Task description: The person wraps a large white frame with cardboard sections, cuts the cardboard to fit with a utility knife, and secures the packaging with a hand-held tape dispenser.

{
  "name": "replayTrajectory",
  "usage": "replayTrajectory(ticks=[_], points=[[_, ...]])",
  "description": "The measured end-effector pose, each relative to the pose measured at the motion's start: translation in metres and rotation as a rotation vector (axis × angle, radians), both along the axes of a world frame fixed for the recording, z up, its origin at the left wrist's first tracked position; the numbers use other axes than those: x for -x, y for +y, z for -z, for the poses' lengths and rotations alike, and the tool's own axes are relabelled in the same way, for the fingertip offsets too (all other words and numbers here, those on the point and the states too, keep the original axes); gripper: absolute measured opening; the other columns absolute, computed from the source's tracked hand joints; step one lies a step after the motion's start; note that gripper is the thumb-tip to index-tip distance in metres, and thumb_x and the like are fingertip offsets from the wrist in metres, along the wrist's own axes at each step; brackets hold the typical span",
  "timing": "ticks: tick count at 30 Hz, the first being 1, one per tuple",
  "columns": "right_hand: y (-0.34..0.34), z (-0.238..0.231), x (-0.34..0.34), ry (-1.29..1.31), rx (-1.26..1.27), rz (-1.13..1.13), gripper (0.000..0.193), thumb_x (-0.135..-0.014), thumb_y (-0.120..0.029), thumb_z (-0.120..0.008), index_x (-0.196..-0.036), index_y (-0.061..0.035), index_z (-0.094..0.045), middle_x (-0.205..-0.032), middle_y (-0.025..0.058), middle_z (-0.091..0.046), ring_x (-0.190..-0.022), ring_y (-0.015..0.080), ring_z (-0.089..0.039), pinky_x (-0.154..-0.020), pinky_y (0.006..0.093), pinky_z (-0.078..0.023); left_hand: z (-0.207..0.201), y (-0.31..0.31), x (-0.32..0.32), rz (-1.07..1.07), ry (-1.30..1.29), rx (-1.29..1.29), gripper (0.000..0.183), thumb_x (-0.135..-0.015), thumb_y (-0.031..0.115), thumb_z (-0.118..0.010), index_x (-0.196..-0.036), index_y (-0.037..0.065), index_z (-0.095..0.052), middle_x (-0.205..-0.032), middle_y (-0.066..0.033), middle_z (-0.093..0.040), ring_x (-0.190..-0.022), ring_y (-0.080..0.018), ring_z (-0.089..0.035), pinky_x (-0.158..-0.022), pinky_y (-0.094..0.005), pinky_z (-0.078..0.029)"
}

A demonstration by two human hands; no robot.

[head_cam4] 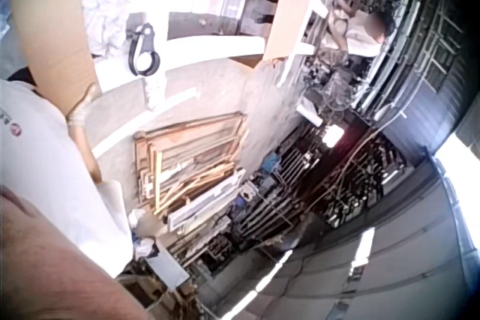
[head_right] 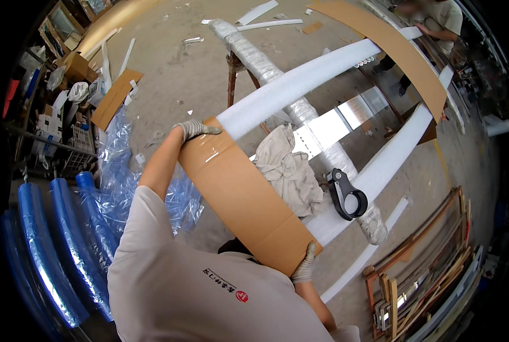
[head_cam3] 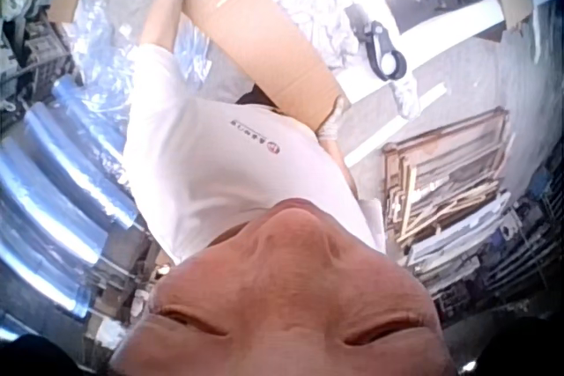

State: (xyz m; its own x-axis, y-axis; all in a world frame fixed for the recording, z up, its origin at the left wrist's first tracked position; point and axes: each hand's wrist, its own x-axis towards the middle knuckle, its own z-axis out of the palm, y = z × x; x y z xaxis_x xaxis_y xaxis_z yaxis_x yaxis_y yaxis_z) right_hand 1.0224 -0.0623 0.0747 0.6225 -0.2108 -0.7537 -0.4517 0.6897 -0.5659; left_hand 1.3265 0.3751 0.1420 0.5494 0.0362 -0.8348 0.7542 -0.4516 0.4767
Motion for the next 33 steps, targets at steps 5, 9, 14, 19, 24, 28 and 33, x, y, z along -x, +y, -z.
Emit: replayTrajectory(ticks=[5, 9, 14, 19, 24, 28, 33], points=[[-0.029, 0.040, 0.003, -0.110, 0.091, -0.162, 0.077, -0.075, -0.057, -0.064, -0.129, -0.0049, -0.044, -0.123, 0.0138, -0.054, -0.110, 0.0291, -0.053, -0.092, 0.0433, -0.045, -0.007, -0.016, 0.006, 0.003, -0.146, -0.187, 0.077, -0.059, 0.060, -0.076, -0.104, -0.001, -0.065, -0.103, -0.0152, -0.066, -0.090, -0.0292, -0.065, -0.082, -0.0393, -0.049], [-0.037, 0.034, -0.004, -0.175, 0.107, -0.228, 0.071, -0.078, -0.051, -0.065, -0.125, -0.0021, -0.047, -0.118, 0.0122, -0.056, -0.108, 0.0252, -0.054, -0.093, 0.0379, -0.044, -0.020, -0.052, 0.020, 0.155, -0.247, -0.484, 0.101, -0.063, 0.071, -0.062, -0.122, -0.009, -0.049, -0.125, -0.0265, -0.050, -0.118, -0.0326, -0.049, -0.100, -0.0434, -0.035], [-0.033, 0.011, -0.015, -0.274, 0.167, -0.279, 0.060, -0.079, -0.040, -0.067, -0.121, -0.0016, -0.048, -0.111, 0.0093, -0.058, -0.101, 0.0197, -0.056, -0.089, 0.0324, -0.046, 0.000, -0.181, 0.142, 0.672, -0.581, -0.787, 0.125, -0.060, 0.070, -0.062, -0.137, -0.014, -0.011, -0.144, -0.0364, -0.006, -0.137, -0.0468, 0.002, -0.110, -0.0535, 0.002], [-0.031, 0.003, -0.019, -0.261, 0.159, -0.293, 0.054, -0.079, -0.035, -0.068, -0.118, -0.0018, -0.051, -0.108, 0.0077, -0.059, -0.098, 0.0166, -0.056, -0.088, 0.0303, -0.045, -0.006, -0.283, 0.242, 0.828, -0.579, -0.716, 0.134, -0.052, 0.075, -0.063, -0.139, -0.012, -0.010, -0.144, -0.0362, -0.005, -0.137, -0.0470, 0.002, -0.107, -0.0578, 0.005], [-0.044, -0.003, -0.028, -0.156, 0.078, -0.370, 0.069, -0.073, -0.030, -0.076, -0.124, 0.0016, -0.042, -0.115, 0.0117, -0.054, -0.102, 0.0192, -0.054, -0.090, 0.0295, -0.044, -0.012, -0.321, 0.256, 0.862, -0.555, -0.670, 0.138, -0.045, 0.077, -0.066, -0.142, -0.006, -0.011, -0.145, -0.0343, -0.005, -0.137, -0.0460, 0.001, -0.106, -0.0591, 0.007], [-0.053, 0.023, -0.031, -0.126, 0.228, -0.521, 0.077, -0.073, -0.050, -0.069, -0.123, 0.0015, -0.042, -0.114, 0.0136, -0.055, -0.100, 0.0230, -0.057, -0.085, 0.0309, -0.047, -0.017, -0.334, 0.253, 0.860, -0.500, -0.649, 0.137, -0.046, 0.075, -0.067, -0.142, -0.006, -0.012, -0.145, -0.0340, -0.005, -0.137, -0.0460, 0.001, -0.106, -0.0600, 0.006], [-0.088, -0.041, -0.054, 0.038, 0.226, -1.034, 0.063, -0.080, -0.047, -0.062, -0.116, 0.0027, -0.049, -0.100, 0.0152, -0.061, -0.084, 0.0253, -0.062, -0.070, 0.0356, -0.053, -0.027, -0.335, 0.249, 0.872, -0.483, -0.590, 0.134, -0.047, 0.072, -0.069, -0.143, -0.004, -0.013, -0.145, -0.0338, -0.005, -0.137, -0.0455, 0.002, -0.105, -0.0616, 0.006]])
